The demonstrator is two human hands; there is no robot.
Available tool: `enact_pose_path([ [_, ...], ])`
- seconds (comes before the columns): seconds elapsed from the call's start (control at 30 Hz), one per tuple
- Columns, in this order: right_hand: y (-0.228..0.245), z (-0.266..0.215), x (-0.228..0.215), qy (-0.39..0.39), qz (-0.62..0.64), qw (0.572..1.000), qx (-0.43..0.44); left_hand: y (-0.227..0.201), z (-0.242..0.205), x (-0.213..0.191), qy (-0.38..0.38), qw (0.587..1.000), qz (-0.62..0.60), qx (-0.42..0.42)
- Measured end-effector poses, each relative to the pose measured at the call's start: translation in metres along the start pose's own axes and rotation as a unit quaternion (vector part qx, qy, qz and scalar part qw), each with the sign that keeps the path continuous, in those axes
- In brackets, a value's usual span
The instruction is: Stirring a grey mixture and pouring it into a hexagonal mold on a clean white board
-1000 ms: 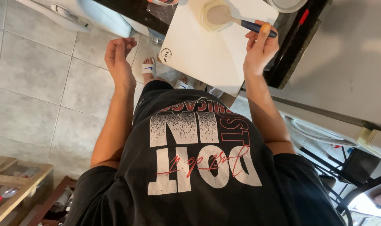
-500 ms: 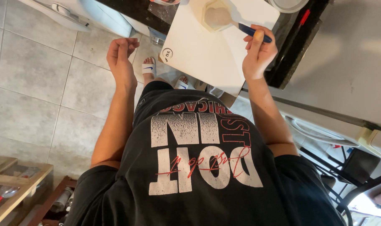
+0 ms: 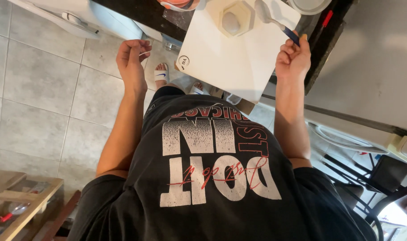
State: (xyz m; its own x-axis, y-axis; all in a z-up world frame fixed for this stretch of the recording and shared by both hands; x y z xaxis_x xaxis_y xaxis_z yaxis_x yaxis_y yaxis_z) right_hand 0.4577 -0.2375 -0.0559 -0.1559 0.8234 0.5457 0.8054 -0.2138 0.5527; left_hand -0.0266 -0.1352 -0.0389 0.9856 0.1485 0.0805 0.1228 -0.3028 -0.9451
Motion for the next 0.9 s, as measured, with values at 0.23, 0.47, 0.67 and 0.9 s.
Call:
enact_pose_path([
  [0.23,-0.030,-0.054,0.124,0.112,-0.067,0.987,-0.096,0.003,0.032,0.003,0.040,0.999,0.021,-0.014],
  [0.47,-0.124,-0.073,0.228,0.342,-0.287,0.829,-0.336,-0.039,0.062,0.048,0.162,0.985,0.055,-0.010],
  [0.67,-0.157,-0.115,0.246,0.417,-0.463,0.703,-0.341,-0.040,0.090,0.062,0.205,0.975,0.066,0.055],
  [0.9,-0.153,-0.069,0.196,0.178,-0.210,0.957,-0.086,-0.026,0.097,0.060,0.204,0.976,0.071,0.010],
])
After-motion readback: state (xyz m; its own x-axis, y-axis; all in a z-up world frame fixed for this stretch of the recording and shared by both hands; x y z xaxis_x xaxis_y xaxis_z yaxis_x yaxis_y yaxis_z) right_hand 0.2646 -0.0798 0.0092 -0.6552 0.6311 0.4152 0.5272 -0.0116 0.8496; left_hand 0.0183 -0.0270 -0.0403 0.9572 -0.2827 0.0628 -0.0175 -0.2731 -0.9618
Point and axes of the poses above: each hand's wrist, its own z-axis towards the middle knuckle, its own x-axis out of the palm, y = z × x, the point moved 7 cm from there along z, towards the middle knuckle, and after that the axes turned 10 degrees about z, right-handed, at the moved point
